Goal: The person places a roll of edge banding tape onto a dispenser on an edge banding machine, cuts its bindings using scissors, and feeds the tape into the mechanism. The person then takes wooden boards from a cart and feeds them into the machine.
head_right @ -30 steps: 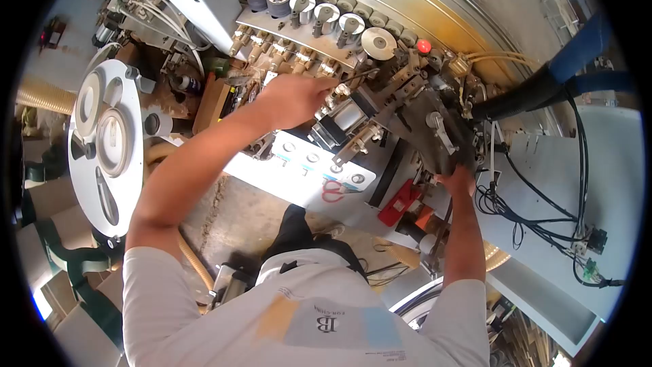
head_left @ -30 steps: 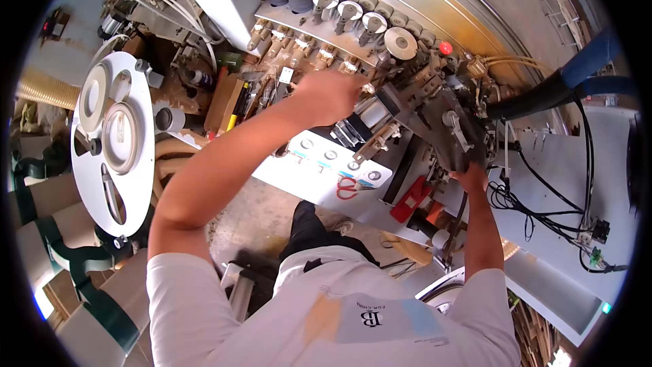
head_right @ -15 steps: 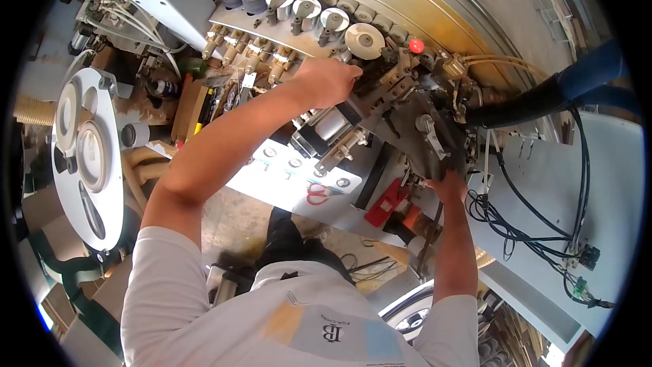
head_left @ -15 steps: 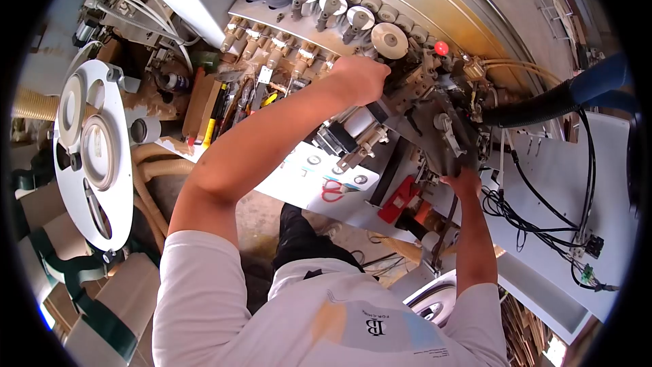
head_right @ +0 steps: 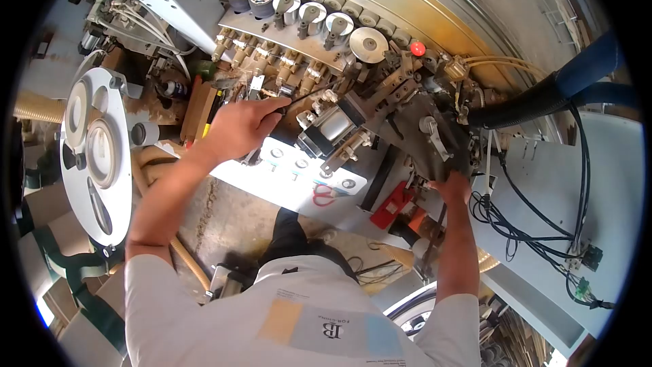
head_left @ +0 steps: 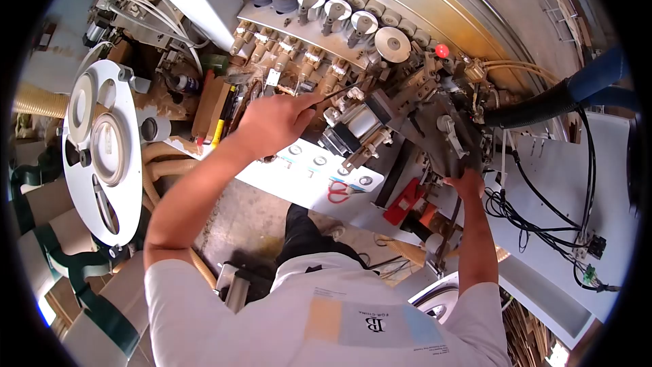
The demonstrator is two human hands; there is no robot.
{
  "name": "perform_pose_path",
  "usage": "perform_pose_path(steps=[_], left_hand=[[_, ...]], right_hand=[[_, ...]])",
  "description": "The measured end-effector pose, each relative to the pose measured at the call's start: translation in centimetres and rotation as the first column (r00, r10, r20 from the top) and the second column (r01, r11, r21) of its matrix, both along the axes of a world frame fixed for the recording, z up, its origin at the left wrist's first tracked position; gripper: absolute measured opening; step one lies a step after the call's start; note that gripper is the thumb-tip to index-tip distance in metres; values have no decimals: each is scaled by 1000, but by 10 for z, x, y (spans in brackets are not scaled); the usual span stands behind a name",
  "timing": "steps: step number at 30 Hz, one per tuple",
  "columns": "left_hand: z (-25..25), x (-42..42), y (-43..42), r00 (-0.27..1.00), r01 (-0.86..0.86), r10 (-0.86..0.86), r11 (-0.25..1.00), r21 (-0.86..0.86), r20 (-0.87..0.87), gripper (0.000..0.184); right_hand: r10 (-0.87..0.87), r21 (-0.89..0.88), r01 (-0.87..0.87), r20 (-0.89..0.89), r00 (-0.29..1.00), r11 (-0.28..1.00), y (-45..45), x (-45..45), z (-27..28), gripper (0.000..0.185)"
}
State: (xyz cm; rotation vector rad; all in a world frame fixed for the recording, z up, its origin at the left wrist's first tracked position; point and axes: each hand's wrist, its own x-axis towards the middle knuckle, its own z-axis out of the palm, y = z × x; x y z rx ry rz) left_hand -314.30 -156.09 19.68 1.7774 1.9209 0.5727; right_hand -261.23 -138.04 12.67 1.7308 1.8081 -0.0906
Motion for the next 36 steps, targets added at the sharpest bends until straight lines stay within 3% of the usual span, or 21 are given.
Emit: perform_pose_path(steps=[1, 5, 6, 9, 11, 13, 15, 17, 18, 21, 24, 26, 28, 31, 34, 36], left_hand=[[-8, 6, -2, 995, -63, 59, 997, 47, 84, 35], [-60, 15, -29, 817, -418, 459, 888, -190, 348, 35], [-95, 16, -42, 768, -510, 444, 860, 22, 462, 33], [-186, 16, -89, 407, -799, 704, 584, -147, 582, 31], [-220, 20, -118, 363, -843, 837, 482, -238, 409, 32], [-239, 19, -138, 545, -810, 819, 569, -139, 177, 39], [-248, 15, -141, 603, -778, 792, 610, -149, 93, 49], [-262, 2, -133, 758, -652, 648, 757, 42, 76, 59], [-263, -1, -128, 792, -607, 609, 793, 47, -36, 62], [-216, 9, -84, 807, -583, 584, 768, 265, 83, 60], [-134, 46, -42, 918, -389, 365, 763, 516, 153, 58], [-87, 77, -16, 959, -246, 117, 794, 556, 257, 55], [-66, 101, 8, 979, -92, -34, 807, 583, 202, 54], [-71, 122, 41, 992, 24, -94, 790, 613, 82, 51], [-83, 132, 49, 995, 99, -70, 788, 607, -72, 49], [-82, 132, 51, 996, 90, -54, 781, 618, -77, 48]], right_hand=[[-7, 16, 7, -8, 1000, 1000, 0, -1, 3, 92], [19, 38, -18, -19, 1000, 999, -3, 2, -2, 90], [26, 46, -24, -27, 999, 999, -2, 8, -6, 90], [47, 50, -44, -60, 997, 998, -2, 12, -11, 90], [67, 77, -59, -102, 993, 995, -2, 21, -14, 89], [39, 54, -34, -77, 996, 998, -2, 17, -10, 90], [0, 58, 4, -68, 998, 998, -2, 15, -6, 91], [-33, 71, 40, -89, 996, 997, -6, 17, -10, 93], [-25, 93, 36, -112, 993, 995, -8, 19, -9, 96], [114, 210, -55, -278, 954, 976, -13, 41, -9, 93], [128, 292, 102, -671, 731, 951, -7, 121, -69, 73], [-30, 250, 192, -533, 846, 949, -18, 101, -51, 56], [-35, 327, 201, -449, 893, 923, -26, 87, -50, 33], [-29, 350, 228, -492, 870, 908, -17, 64, -53, 32], [88, 422, 182, -545, 834, 888, 1, 31, -51, 30], [85, 446, 125, -423, 902, 886, 24, 34, -73, 31]])
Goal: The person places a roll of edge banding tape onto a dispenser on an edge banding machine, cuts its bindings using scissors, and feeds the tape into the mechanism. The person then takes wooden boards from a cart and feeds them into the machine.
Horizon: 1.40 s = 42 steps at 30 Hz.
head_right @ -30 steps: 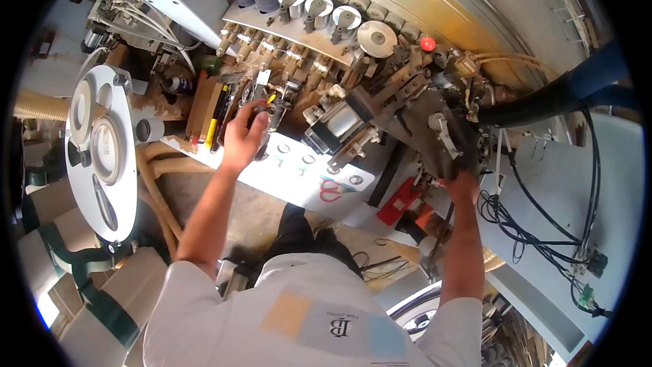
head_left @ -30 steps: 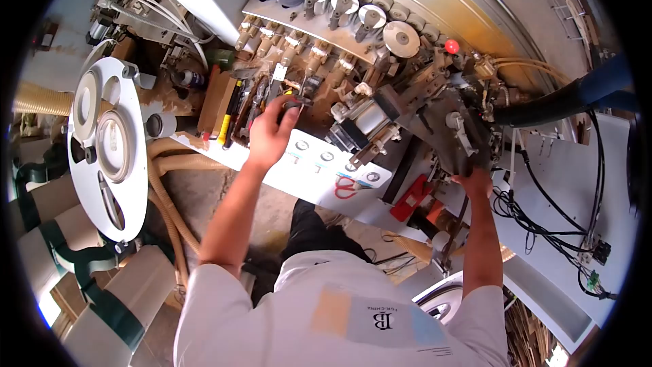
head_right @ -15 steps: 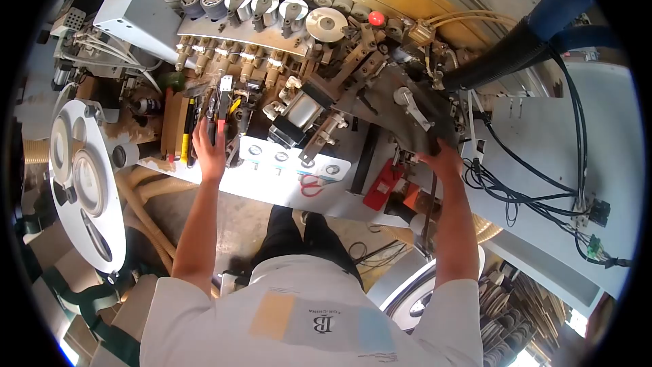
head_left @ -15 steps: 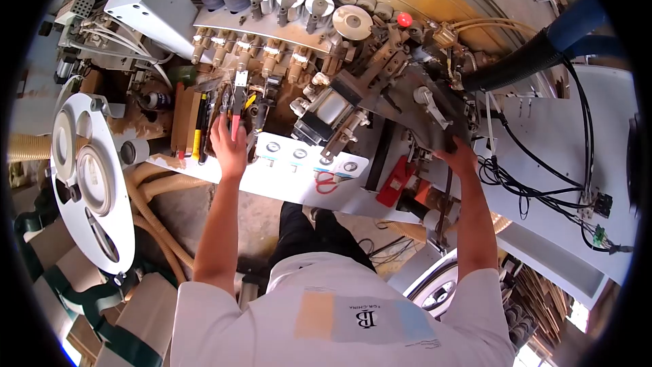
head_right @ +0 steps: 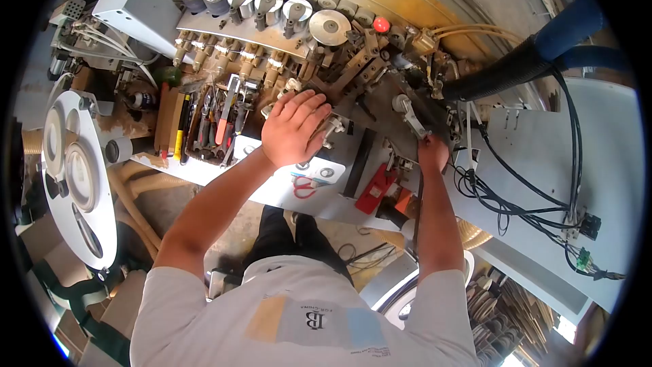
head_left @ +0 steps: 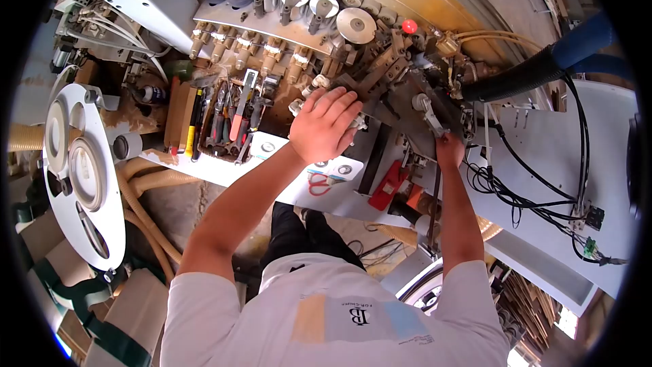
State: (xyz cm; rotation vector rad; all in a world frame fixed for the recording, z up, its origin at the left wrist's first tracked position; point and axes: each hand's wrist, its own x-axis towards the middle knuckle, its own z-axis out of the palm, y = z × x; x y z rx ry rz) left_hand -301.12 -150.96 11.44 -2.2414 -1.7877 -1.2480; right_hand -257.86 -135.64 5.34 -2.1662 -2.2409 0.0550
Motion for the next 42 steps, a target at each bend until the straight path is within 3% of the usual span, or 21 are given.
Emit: perform_pose_path(steps=[1, 4, 6, 8, 11, 18, 21, 27, 30, 33, 36, 39, 42], left_hand=[[0, -1, -1, 1000, -9, 9, 1000, 4, -3, 47], [-2, -2, -1, 1000, 2, -2, 1000, 30, -1, 46], [-5, -4, 0, 1000, 5, -4, 998, 58, -9, 44], [-8, -5, 1, 1000, -6, 7, 994, 106, -8, 43], [-8, -7, -1, 1000, 8, -9, 995, 102, 2, 43], [-10, -10, -3, 1000, 0, -2, 992, 127, 13, 43], [-12, -10, -4, 999, -14, 8, 990, 143, 41, 43], [-17, -11, -6, 999, 3, -9, 992, 130, 51, 42], [-19, -10, -5, 998, 5, -13, 991, 135, 59, 41], [-20, -10, -6, 999, -12, 6, 991, 135, 44, 41], [-20, -9, -6, 999, -18, 12, 991, 136, 47, 40], [-21, -9, -6, 999, -10, 5, 991, 134, 38, 41], [-19, -11, -6, 999, 12, -17, 993, 117, 44, 43]], right_hand=[[-1, -2, 1, 69, 998, 1000, 3, -2, -5, 32], [15, -11, -17, -166, 986, 1000, -8, -3, 7, 38], [26, -12, -29, -206, 978, 1000, -33, -3, 28, 41], [-1, -74, -3, -53, 999, 997, -52, 10, 36, 36], [23, -42, -34, -242, 970, 999, -60, 38, 14, 36], [-53, -141, 38, -106, 993, 989, -3, 5, 8, 35], [42, -42, -52, -224, 974, 998, -32, -3, 31, 36], [34, -15, -37, -190, 981, 999, -47, 31, 10, 34], [19, -151, -31, -79, 997, 988, -10, -1, 10, 37], [141, 2, -142, -157, 978, 990, 5, -5, 3, 28], [157, 12, -159, -239, 958, 987, 6, 3, -3, 30], [56, -59, -68, -187, 981, 996, -3, -11, 14, 28], [50, -4, -53, -228, 972, 999, -26, 23, 12, 30]])
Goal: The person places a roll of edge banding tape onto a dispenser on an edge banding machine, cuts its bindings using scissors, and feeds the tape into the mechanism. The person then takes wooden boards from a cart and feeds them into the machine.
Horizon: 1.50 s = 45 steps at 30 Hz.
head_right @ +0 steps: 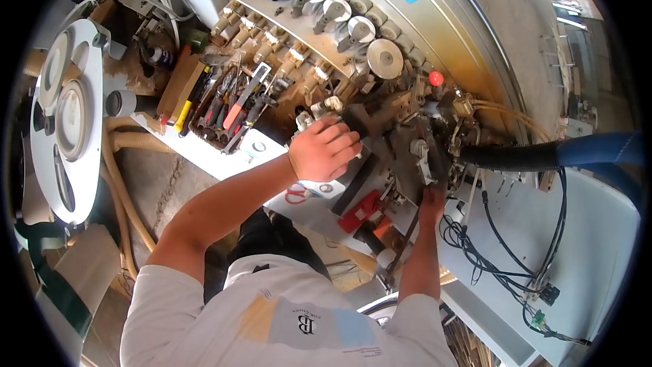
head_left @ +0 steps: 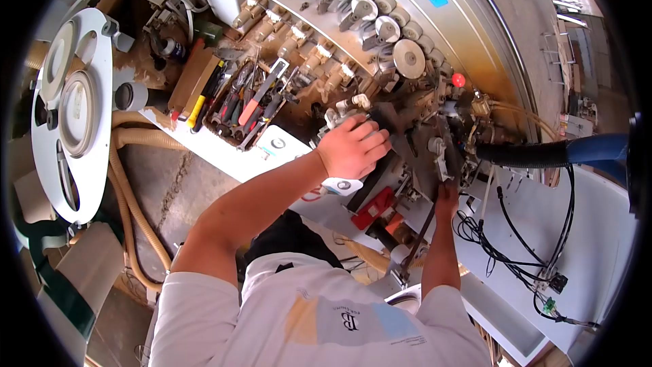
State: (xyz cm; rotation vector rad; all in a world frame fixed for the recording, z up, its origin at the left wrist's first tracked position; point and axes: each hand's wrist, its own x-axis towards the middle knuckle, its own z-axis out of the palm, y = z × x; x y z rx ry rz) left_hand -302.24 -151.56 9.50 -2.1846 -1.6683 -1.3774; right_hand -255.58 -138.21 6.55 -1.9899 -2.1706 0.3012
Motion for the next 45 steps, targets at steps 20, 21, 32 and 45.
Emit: perform_pose_path(steps=[20, 21, 32, 45], left_hand=[[-10, 0, 1, 1000, -11, 11, 999, 51, 1, 37], [-11, 1, 1, 1000, -13, 13, 998, 54, 0, 37], [-12, -1, 1, 1000, -24, 23, 998, 60, 15, 39], [-5, 2, 1, 999, 14, -15, 1000, -24, -42, 39]], right_hand=[[-68, -23, 73, 151, 986, 997, 14, 6, 11, 33], [-83, -62, 94, 158, 984, 994, 14, 4, 14, 32], [-58, -28, 63, 137, 989, 998, 12, 11, 13, 31], [-166, -28, 174, 187, 968, 984, 15, 17, 5, 41]])
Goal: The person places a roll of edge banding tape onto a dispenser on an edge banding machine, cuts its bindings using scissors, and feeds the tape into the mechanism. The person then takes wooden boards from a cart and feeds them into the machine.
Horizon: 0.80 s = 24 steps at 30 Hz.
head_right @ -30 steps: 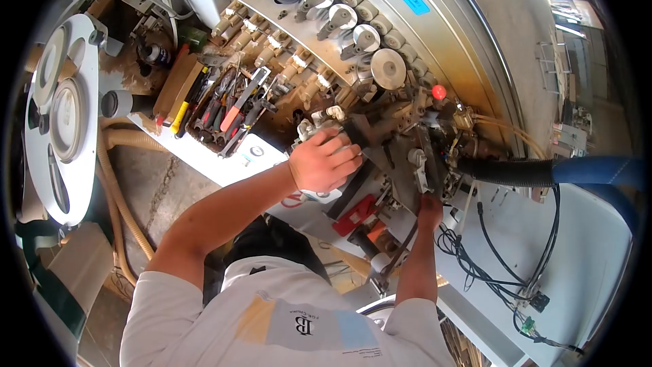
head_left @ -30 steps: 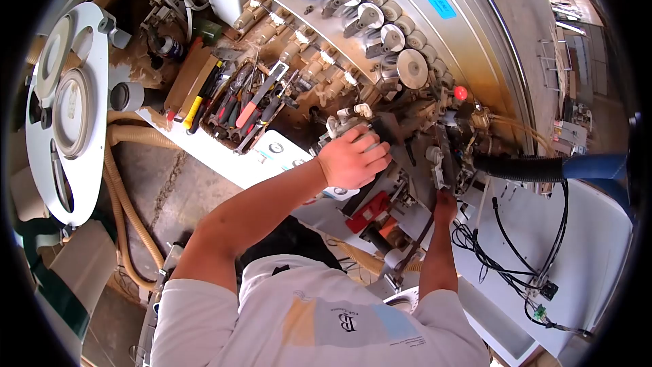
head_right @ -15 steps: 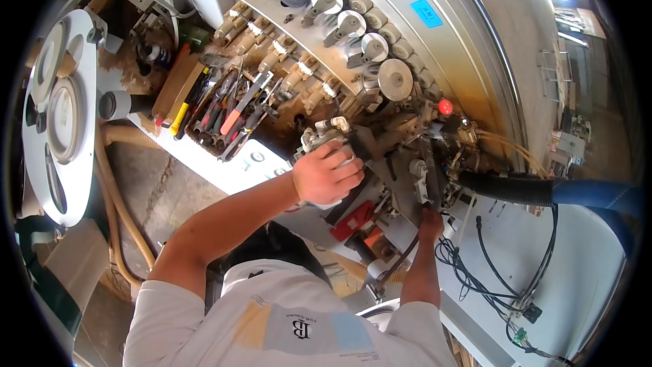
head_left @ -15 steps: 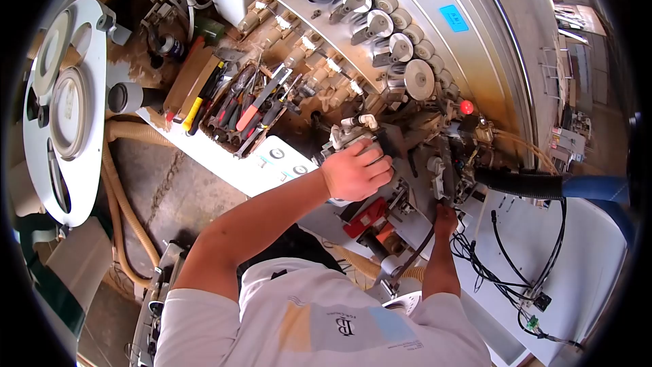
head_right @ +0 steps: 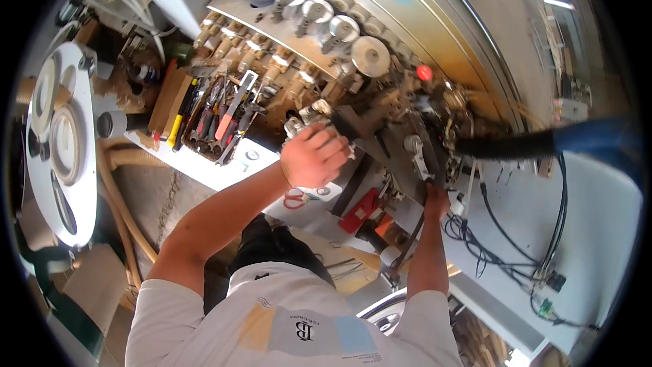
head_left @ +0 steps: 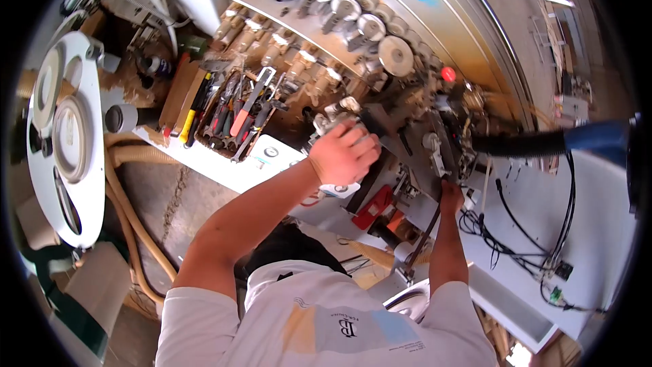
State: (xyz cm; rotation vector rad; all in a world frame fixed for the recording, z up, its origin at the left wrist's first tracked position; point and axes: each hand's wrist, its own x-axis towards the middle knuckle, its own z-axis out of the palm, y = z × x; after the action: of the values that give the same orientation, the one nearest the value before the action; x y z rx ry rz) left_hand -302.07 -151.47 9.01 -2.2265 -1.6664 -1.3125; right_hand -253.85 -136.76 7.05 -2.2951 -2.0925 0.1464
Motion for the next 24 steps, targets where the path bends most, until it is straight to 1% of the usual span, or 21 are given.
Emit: perform_pose_path(steps=[2, 3, 4, 6, 8, 10, 12, 14, 15, 16, 18, 19, 20, 21, 22, 23, 24], left_hand=[[6, 0, 0, 1000, 21, -22, 999, -41, -19, 41], [4, 1, 1, 999, 26, -28, 999, -45, -42, 43], [8, 3, 2, 999, 13, -13, 1000, -7, -30, 41], [12, 7, 3, 1000, 7, -7, 1000, -8, -27, 40], [20, 12, 5, 1000, 14, -15, 1000, -22, -27, 40], [25, 16, 4, 999, 19, -22, 998, -60, -49, 38], [22, 22, 4, 993, 4, -11, 998, -67, -114, 36], [15, 25, 3, 986, -15, -8, 990, -138, -167, 37], [17, 27, 3, 984, -29, -4, 982, -186, -176, 39], [19, 32, -2, 982, -43, -3, 970, -241, -188, 40], [21, 49, -12, 995, -4, -8, 993, -119, -104, 40], [27, 67, -25, 996, 37, -46, 993, -113, -79, 36], [36, 92, -44, 994, 94, -102, 984, -151, -45, 35], [38, 120, -65, 981, 196, -195, 964, -180, 24, 33], [38, 150, -89, 955, 295, -282, 933, -205, 91, 32], [38, 187, -120, 908, 412, -360, 864, -291, 214, 28], [37, 226, -154, 845, 522, -413, 773, -360, 339, 26]], right_hand=[[-32, -66, 31, -13, 999, 997, 4, 5, -3, 45], [18, -31, -18, 6, 1000, 999, 5, 9, -10, 44], [65, 5, -65, 28, 998, 998, 5, 15, -15, 43], [141, 162, -116, -151, 979, 980, -22, -13, 4, 49], [213, 256, -161, -191, 958, 953, -58, -30, 17, 55], [156, 156, -116, -270, 950, 981, -125, -66, 50, 47], [184, -91, -269, -524, 832, 959, -195, -73, 78, 36], [58, -225, -354, -768, 638, 908, -286, -58, 73, 25], [-197, -449, -336, -795, 574, 828, -331, -47, 70, 29], [-450, -638, -350, -750, 485, 686, -378, -37, 69, 33], [-622, -797, -372, -603, 499, 475, -450, -18, 92, 39], [-643, -775, -358, -633, 432, 522, -500, 3, 81, 41], [-658, -750, -340, -661, 360, 567, -562, 29, 58, 43], [-666, -725, -318, -688, 290, 611, -608, 47, 45, 45], [-824, -836, -263, -534, 190, 481, -625, 58, 74, 43], [-885, -855, -230, -458, -86, 465, -677, 74, 55, 42], [-876, -870, -121, -482, 3, 479, -744, 96, 17, 40]])
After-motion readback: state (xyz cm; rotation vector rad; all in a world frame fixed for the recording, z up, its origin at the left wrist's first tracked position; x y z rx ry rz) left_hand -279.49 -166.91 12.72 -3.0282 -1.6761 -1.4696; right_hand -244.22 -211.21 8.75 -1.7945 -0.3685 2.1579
